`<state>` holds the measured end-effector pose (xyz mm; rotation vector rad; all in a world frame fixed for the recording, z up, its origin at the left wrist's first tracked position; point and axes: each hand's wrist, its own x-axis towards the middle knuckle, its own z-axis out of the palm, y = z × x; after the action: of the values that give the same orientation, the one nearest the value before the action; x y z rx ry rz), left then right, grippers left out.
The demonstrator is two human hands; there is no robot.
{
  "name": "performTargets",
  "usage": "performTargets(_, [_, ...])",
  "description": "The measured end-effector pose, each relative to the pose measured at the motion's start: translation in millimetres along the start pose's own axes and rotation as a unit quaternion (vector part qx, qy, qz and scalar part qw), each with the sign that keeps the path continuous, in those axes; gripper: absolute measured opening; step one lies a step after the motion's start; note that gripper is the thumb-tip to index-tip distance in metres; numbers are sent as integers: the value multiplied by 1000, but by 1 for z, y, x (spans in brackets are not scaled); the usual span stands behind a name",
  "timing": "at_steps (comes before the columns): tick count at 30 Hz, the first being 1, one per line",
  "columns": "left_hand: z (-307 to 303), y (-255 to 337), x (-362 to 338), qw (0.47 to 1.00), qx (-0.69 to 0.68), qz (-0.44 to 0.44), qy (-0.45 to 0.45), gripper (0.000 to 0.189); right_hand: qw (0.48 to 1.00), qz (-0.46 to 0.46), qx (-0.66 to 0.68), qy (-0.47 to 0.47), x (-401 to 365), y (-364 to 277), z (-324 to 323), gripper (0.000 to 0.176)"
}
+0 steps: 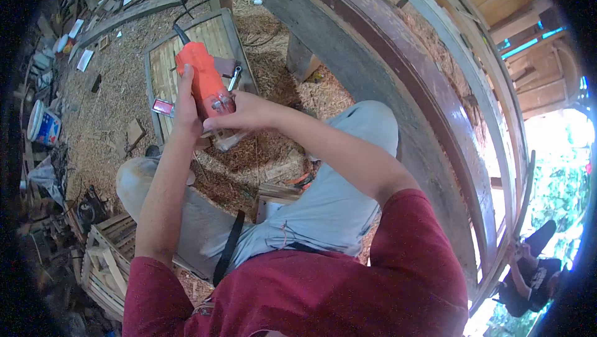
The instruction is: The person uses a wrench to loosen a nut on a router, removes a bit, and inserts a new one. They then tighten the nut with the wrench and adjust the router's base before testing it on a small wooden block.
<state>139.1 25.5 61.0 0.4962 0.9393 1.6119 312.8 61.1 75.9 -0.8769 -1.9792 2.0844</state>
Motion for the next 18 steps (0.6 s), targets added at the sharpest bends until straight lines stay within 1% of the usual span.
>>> performTargets(3, [11, 12, -5, 998, 68, 12, 2, 60, 989, 6, -99, 108, -2, 8, 6, 79])
performTargets(6, [-1, 25, 1, 996, 13, -65, -55, 58, 982, 21, -127, 139, -11, 5, 10, 81])
performTargets(9, [-5, 28, 5, 995, 13, -42, -85, 50, 985, 28, -126, 116, -18, 0, 17, 76])
performTargets(12, [-10, 20, 7, 998, 20, -27, -47, 43, 991, 26, -64, 112, -15, 4, 25, 77])
performTargets(15, [-10, 15, 8, 1000, -12, -5, -13, 42, 992, 24, -41, 121, -16, -5, 25, 79])
performTargets(18, [-9, 14, 6, 1000, 9, 15, 20, 44, 986, 42, -90, 137, -7, 8, 27, 80])
